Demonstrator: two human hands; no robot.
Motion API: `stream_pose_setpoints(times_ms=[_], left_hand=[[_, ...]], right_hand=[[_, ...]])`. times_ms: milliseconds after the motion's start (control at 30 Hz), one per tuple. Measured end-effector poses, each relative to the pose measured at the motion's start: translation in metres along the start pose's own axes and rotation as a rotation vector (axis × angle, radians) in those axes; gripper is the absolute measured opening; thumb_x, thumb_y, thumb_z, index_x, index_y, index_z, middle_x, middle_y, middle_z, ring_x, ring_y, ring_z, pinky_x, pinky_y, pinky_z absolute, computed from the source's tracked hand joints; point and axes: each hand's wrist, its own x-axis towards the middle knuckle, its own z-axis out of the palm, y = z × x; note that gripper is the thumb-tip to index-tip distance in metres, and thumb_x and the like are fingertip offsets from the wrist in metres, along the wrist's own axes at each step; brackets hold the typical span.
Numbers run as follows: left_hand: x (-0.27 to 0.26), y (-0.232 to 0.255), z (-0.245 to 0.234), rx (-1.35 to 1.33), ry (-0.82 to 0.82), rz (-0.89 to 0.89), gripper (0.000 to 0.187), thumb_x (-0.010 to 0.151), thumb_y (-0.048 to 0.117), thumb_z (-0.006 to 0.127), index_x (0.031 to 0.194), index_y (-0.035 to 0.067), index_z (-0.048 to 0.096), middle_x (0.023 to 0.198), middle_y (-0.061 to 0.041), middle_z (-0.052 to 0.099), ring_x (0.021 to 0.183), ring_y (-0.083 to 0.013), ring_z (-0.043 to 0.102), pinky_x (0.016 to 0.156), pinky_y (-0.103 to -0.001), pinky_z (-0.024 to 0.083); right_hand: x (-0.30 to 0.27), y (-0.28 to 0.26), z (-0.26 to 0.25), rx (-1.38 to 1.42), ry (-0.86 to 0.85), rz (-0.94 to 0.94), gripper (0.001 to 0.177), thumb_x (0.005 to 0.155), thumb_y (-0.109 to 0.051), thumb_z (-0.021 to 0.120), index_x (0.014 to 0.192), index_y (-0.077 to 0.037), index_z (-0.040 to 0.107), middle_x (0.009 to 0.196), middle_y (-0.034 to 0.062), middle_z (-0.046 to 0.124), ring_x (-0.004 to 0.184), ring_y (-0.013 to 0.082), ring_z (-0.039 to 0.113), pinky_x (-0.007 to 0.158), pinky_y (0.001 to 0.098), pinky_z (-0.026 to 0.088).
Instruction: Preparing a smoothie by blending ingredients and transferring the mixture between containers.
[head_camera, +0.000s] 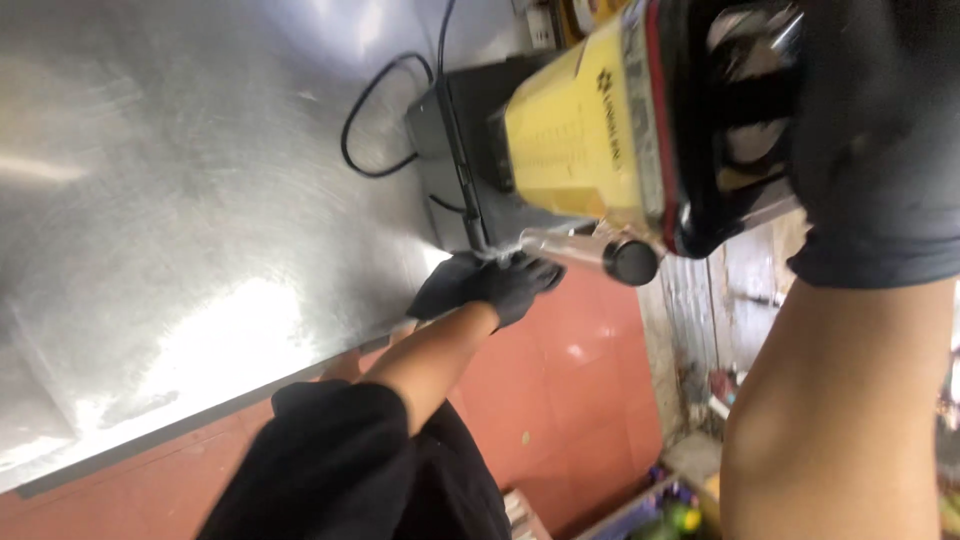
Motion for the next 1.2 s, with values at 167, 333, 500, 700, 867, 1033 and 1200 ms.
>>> stream_pose_setpoints(times_ms=[167,333,500,700,867,1033,1200], left_hand=[[-0.099,-0.029,-0.102,0.073,0.161,-0.079,0.056,0.075,0.021,0.064,0.131,0.023,0.059,0.148,-0.005,0.048,0.138,-0.0333,0.039,0.112,-0.053,0.032],[-0.218,-0.093,-0.164,0.063,0.354,-0.245,0.051,0.070,0.019,0.069,0.121,0.018,0.068,0.135,-0.008,0.061,0.134,-0.0315,0.049,0.118,-0.044,0.036],[-0.250,-0.193,-0.213,0.314,0.286,-0.724,0.061,0.070,0.023,0.074,0.127,0.003,0.064,0.122,-0.015,0.065,0.125,-0.0353,0.054,0.118,-0.045,0.034],[-0.094,-0.076,-0.332,-0.088,1.115,-0.220,0.025,0.106,0.022,0.067,0.121,0.004,0.074,0.123,-0.011,0.074,0.115,-0.0275,0.073,0.106,-0.040,0.055],[0.021,0.097,-0.381,-0.803,0.809,-0.016,0.037,0.100,0.020,0.068,0.134,0.007,0.062,0.121,-0.006,0.074,0.113,-0.0158,0.070,0.101,-0.030,0.054],[0.032,0.116,-0.379,-0.946,0.908,-0.096,0.026,0.097,0.018,0.069,0.120,0.006,0.070,0.112,-0.006,0.077,0.103,-0.0150,0.072,0.094,-0.029,0.057],[0.039,0.106,-0.374,-1.023,0.939,0.079,0.023,0.101,0.015,0.067,0.122,0.006,0.070,0.111,-0.004,0.075,0.103,-0.0134,0.069,0.095,-0.029,0.056]], right_hand=[[0.058,-0.056,-0.013,0.770,0.050,0.262,0.026,0.113,0.009,0.049,0.132,0.006,0.066,0.126,0.0177,0.074,0.107,0.0238,0.067,0.096,0.0308,0.052],[0.068,-0.058,-0.023,1.112,0.145,0.355,0.022,0.113,-0.001,0.058,0.132,0.006,0.066,0.124,0.0140,0.072,0.107,0.0172,0.072,0.099,0.0272,0.058],[0.064,-0.054,-0.020,1.304,0.181,0.299,0.024,0.110,-0.002,0.055,0.131,0.006,0.063,0.126,0.0121,0.071,0.111,0.0174,0.072,0.103,0.0293,0.058],[0.055,-0.035,0.005,1.329,0.175,0.230,0.028,0.113,-0.001,0.055,0.136,0.009,0.066,0.137,0.0179,0.071,0.122,0.0213,0.069,0.113,0.0328,0.054],[0.053,-0.029,0.004,1.529,0.103,0.126,0.026,0.111,-0.001,0.051,0.129,0.008,0.067,0.145,0.0187,0.065,0.134,0.0246,0.066,0.119,0.0373,0.052],[0.049,-0.025,0.020,1.516,0.172,0.029,0.029,0.107,0.004,0.055,0.134,0.006,0.066,0.145,0.0186,0.065,0.136,0.0254,0.063,0.122,0.0368,0.049],[0.048,-0.025,0.028,1.575,0.240,0.069,0.029,0.103,0.012,0.061,0.130,0.006,0.068,0.137,0.0173,0.069,0.132,0.0250,0.066,0.120,0.0370,0.053]])
